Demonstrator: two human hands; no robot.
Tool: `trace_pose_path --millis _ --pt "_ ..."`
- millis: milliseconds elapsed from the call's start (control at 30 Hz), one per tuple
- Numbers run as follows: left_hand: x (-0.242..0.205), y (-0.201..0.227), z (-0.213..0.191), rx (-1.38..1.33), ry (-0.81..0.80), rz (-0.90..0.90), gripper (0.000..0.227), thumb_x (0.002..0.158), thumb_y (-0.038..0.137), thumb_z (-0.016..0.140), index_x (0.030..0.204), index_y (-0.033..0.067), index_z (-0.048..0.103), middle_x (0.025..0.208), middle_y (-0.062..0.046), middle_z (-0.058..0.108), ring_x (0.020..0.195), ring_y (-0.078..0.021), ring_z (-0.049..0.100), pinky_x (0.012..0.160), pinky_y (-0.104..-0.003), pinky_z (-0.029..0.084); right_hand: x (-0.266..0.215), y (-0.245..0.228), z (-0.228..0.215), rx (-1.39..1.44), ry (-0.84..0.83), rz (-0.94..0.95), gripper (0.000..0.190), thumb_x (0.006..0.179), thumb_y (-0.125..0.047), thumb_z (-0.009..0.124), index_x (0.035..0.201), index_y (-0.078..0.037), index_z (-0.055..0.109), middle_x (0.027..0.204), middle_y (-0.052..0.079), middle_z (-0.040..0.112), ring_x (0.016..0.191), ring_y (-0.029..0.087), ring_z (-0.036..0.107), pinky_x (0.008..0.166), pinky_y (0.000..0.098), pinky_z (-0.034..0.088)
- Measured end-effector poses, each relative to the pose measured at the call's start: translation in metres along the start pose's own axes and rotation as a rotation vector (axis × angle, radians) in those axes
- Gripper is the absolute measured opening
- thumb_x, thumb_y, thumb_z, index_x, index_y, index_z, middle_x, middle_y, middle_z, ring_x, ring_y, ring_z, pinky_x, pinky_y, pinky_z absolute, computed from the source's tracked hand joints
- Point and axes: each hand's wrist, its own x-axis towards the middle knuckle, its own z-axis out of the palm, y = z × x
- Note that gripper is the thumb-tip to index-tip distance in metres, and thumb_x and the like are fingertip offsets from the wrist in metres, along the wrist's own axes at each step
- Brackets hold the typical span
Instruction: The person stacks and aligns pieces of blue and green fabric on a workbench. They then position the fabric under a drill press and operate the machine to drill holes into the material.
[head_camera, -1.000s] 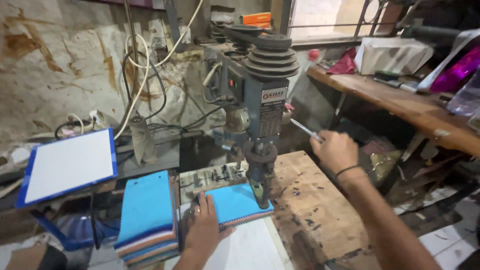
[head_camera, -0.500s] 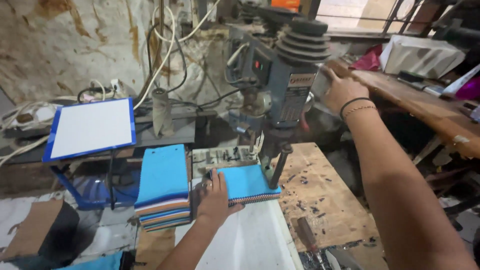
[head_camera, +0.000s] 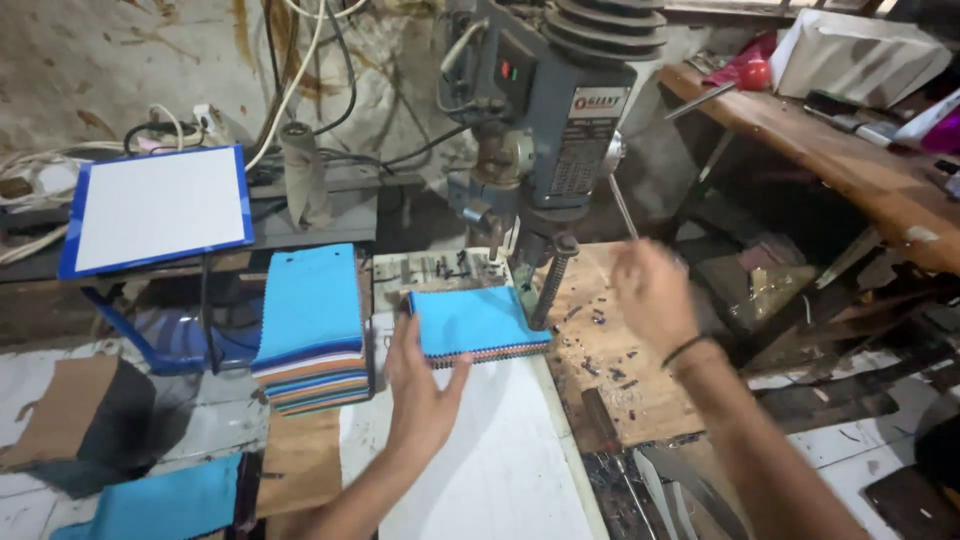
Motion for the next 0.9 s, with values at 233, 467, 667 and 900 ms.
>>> trace_pose_path --millis 233,467,667,900 --pt "0.01 0.006 -0.01 -0.727 0.093 -0.725 0.097 0.096 0.054 0.06 0.166 0.0111 0.008 0.167 -0.021 0.023 0.155 -0.0378 0.027 0.122 -0.047 0.034 -0.052 -0.033 0.051 0.791 -0.657 0.796 0.072 0.096 -0.043 0.066 0.146 0.006 0.05 0.132 0.031 0.064 0.113 0.037 0.071 0.093 0.0458 0.06" --pt "0.064 -0.034 0.021 -0.384 0.047 -0.731 0.079 0.092 0.063 0.061 0.145 0.0052 0.052 0.131 -0.019 0.063 0.113 -0.034 0.069 0.088 -0.045 0.063 -0.057 0.005 0.114 1.135 -0.672 0.957 0.062 0.091 -0.035 0.069 0.14 -0.001 0.055 0.117 0.019 0.067 0.1 0.029 0.074 0.087 0.0408 0.06" --pt "0.072 -0.016 0.009 -0.298 -0.015 -0.787 0.085 0.092 0.059 0.063 0.147 -0.0041 0.049 0.146 -0.021 0.057 0.139 -0.0327 0.053 0.106 -0.048 0.052 -0.056 0.009 0.136 1.005 -0.66 0.864 0.06 0.09 -0.028 0.076 0.142 -0.003 0.058 0.117 0.023 0.07 0.099 0.03 0.074 0.09 0.0409 0.062" --pt "0.104 -0.064 0.034 -0.334 0.031 -0.763 0.085 0.082 0.051 0.075 0.143 -0.004 0.054 0.138 -0.02 0.061 0.132 -0.0341 0.058 0.099 -0.05 0.056 -0.055 0.004 0.132 1.038 -0.642 0.883 0.065 0.086 -0.021 0.081 0.142 0.002 0.056 0.117 0.024 0.069 0.096 0.03 0.073 0.088 0.0401 0.063"
